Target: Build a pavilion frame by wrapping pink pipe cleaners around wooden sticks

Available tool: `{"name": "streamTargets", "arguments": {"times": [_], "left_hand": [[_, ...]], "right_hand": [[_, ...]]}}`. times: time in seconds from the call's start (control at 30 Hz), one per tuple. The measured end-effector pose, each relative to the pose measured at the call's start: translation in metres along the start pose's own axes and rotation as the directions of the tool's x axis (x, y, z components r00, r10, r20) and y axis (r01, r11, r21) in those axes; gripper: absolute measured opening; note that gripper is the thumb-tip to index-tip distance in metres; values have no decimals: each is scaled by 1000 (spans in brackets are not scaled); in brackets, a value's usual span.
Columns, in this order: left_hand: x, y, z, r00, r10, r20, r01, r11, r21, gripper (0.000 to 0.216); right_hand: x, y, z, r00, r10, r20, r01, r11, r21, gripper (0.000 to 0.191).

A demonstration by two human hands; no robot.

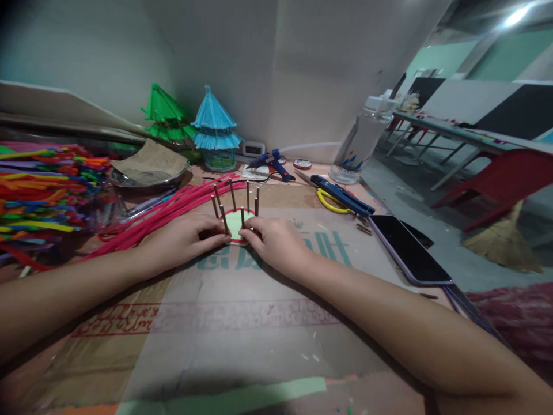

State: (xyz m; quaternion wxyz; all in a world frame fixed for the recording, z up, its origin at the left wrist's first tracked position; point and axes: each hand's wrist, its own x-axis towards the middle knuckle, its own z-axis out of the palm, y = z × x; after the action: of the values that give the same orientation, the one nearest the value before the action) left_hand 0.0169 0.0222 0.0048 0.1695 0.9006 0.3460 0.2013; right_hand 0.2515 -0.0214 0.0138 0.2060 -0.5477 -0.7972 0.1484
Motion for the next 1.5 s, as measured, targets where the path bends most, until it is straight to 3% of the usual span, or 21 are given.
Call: {"name": "streamTargets", "arguments": {"times": [0.13, 0.33, 0.43, 0.57, 0.73, 0.87, 1.03, 1.5], "left_hand": [[0, 0, 0, 1000, 15, -20, -15, 1000, -1, 28], [-1, -7, 1, 999, 19, -41, -20, 1000, -20, 26], [-1, -14, 2, 997, 41, -68, -45, 997, -63, 23], [1, -20, 2, 996, 45, -77, -53, 993, -107, 26], [0, -17, -1, 988, -94, -119, 80, 990, -119, 28], [-7, -11, -2, 969, -123, -215, 124, 992, -9, 15], [-14, -2, 1, 992, 21, -127, -11, 997, 77, 22], [-7, -2, 1, 995, 77, -69, -76, 997, 23, 27]], "right_hand": [[-4, 2, 0, 999, 17, -43, -14, 998, 67, 21], [-14, 10, -7, 969, -64, -238, 114, 973, 202, 26], [-14, 13, -12, 950, -48, -308, 120, 969, 218, 24], [-12, 14, -10, 971, -56, -233, 107, 971, 213, 20], [-10, 12, -2, 998, 3, -65, 2, 998, 71, 24], [-8, 11, -2, 999, -26, 27, 25, 1000, 18, 21], [-7, 11, -4, 999, -19, 43, 21, 999, -37, 19], [-9, 6, -2, 1000, -5, 24, 6, 998, -57, 16]]}}
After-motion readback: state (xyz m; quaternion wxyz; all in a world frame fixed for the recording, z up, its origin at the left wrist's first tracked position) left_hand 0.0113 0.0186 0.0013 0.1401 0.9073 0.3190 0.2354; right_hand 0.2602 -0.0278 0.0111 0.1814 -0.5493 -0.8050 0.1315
